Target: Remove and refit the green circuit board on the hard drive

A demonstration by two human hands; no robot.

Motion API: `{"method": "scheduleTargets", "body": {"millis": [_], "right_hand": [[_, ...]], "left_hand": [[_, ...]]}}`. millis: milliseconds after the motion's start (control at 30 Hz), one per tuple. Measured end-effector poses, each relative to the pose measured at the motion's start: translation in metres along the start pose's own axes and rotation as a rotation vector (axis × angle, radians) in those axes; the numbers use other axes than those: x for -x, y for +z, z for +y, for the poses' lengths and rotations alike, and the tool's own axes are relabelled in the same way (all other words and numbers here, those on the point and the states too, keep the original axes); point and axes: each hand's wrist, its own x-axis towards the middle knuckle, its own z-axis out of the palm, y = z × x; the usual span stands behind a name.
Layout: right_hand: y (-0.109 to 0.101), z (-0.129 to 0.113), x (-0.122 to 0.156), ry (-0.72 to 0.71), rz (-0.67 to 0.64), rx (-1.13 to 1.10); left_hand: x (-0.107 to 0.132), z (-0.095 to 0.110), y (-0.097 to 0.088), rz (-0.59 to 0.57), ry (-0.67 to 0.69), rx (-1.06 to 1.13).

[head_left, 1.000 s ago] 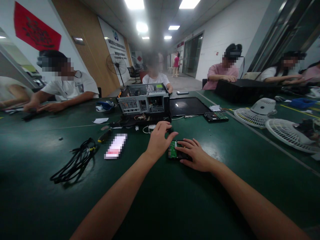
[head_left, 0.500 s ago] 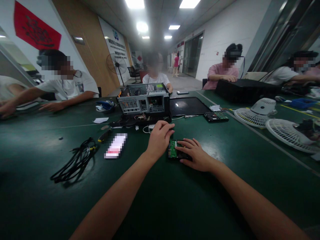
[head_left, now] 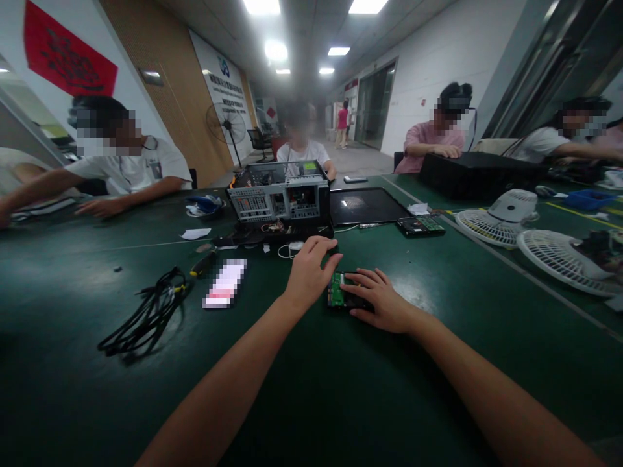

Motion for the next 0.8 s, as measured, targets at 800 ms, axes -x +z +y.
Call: {"method": "scheduleTargets", "body": {"millis": [800], "right_hand": [[-0.0005,-0.0019,-0.0005,0.008,-0.006,-0.014]], "left_hand": [[-0.0017,0.0073,-0.0044,-0.028,0.013,-0.047]]}}
